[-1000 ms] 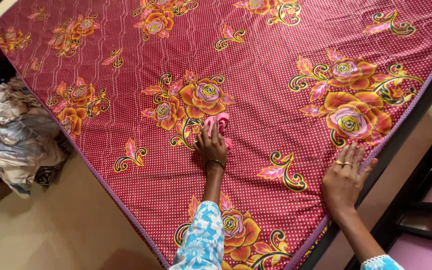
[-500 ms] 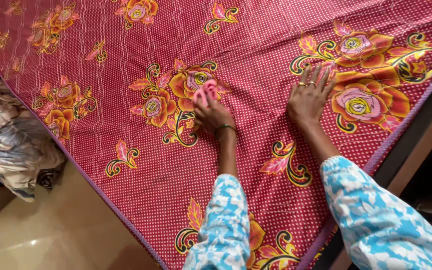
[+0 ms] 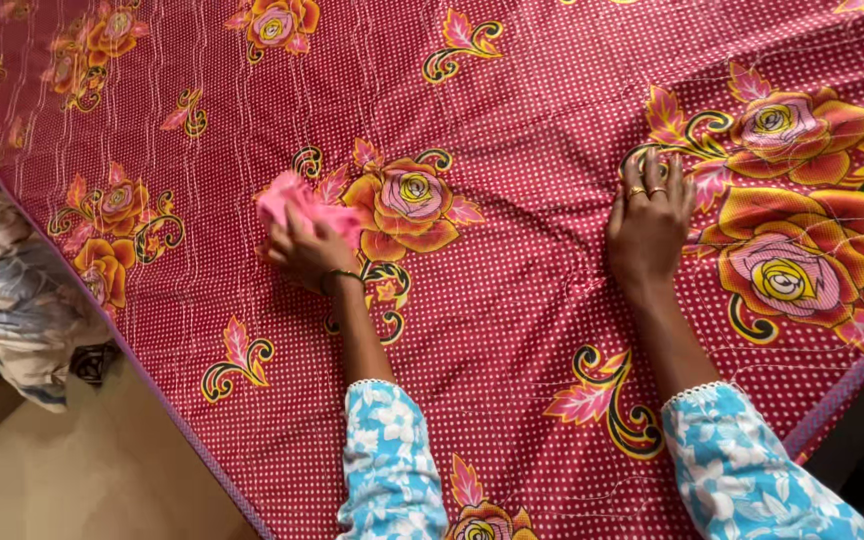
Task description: The person wipes the surface of a floral-patterned mattress using a pink cloth. They move around the mattress, cleaning different sections and edges while sitting on the floor.
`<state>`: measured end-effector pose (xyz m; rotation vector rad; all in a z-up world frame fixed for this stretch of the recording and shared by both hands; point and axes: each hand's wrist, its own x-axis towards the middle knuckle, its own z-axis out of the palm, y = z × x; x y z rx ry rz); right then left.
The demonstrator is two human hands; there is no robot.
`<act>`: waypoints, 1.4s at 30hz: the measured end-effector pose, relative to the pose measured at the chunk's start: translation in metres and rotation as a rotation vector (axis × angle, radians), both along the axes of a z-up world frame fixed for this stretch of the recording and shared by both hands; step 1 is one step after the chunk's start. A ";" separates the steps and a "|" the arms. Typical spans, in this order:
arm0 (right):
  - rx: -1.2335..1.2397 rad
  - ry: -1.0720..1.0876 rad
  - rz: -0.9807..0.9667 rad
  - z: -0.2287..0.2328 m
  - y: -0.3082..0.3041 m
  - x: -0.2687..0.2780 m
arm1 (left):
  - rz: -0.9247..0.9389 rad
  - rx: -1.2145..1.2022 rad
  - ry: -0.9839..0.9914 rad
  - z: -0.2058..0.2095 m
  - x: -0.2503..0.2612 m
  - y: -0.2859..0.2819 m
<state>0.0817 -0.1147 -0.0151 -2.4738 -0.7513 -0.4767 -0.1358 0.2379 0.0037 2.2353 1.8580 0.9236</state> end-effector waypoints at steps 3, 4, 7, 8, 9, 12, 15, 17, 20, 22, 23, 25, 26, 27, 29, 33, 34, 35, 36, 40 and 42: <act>0.061 -0.007 -0.010 -0.002 -0.001 -0.006 | 0.053 0.033 0.164 -0.025 0.006 0.010; 0.084 -0.005 -0.007 -0.002 -0.001 -0.006 | 0.020 0.037 0.168 -0.032 0.020 -0.001; 0.133 -0.011 0.005 -0.003 -0.003 -0.006 | -0.263 0.100 0.190 -0.038 0.088 -0.069; 0.148 -0.004 0.003 -0.003 -0.005 -0.005 | -0.395 0.150 0.154 -0.035 0.108 -0.100; 0.171 0.007 0.007 -0.003 -0.002 -0.004 | -0.508 -0.240 -0.209 -0.029 0.128 -0.133; 0.216 0.042 -0.004 0.000 -0.002 -0.004 | -1.351 -0.036 -0.351 -0.008 0.139 -0.191; 0.267 0.075 -0.010 0.005 -0.001 -0.004 | -0.899 0.164 -0.320 0.003 0.109 -0.166; 0.262 0.087 -0.017 0.004 -0.003 -0.004 | -0.463 0.221 -0.233 0.000 0.076 -0.116; 0.143 0.101 -0.013 0.001 0.000 0.005 | -0.022 0.108 0.357 -0.028 0.065 -0.096; -0.004 0.097 0.030 -0.006 0.002 0.015 | 0.003 0.099 0.348 -0.039 0.064 -0.094; -0.083 0.102 0.036 -0.010 0.002 0.018 | -0.001 0.091 0.349 -0.042 0.063 -0.098; -0.164 0.011 0.090 -0.015 0.004 0.025 | -0.018 0.111 0.342 -0.040 0.067 -0.102; -0.205 -0.040 0.110 -0.016 0.007 0.030 | -0.031 0.123 0.331 -0.037 0.073 -0.101; -0.206 -0.048 0.131 -0.017 0.003 0.033 | -0.035 0.149 0.336 -0.038 0.070 -0.107; -0.199 -0.073 0.184 -0.018 0.001 0.038 | -0.028 0.208 0.341 -0.039 0.066 -0.110; 0.026 0.034 0.256 -0.015 0.009 0.040 | -0.031 0.187 0.316 -0.038 0.063 -0.101; 0.042 0.041 0.253 -0.014 0.009 0.038 | -0.032 0.203 0.317 -0.039 0.063 -0.101; 0.056 0.050 0.245 -0.013 0.007 0.037 | -0.040 0.218 0.319 -0.041 0.062 -0.103; 0.071 0.073 0.244 -0.011 0.003 0.036 | -0.032 0.208 0.324 -0.043 0.061 -0.107; 0.169 0.187 0.248 0.008 0.000 0.044 | -0.014 0.186 0.276 -0.040 0.068 -0.109; 0.214 0.229 0.266 0.018 -0.003 0.040 | -0.041 0.206 0.263 -0.035 0.063 -0.108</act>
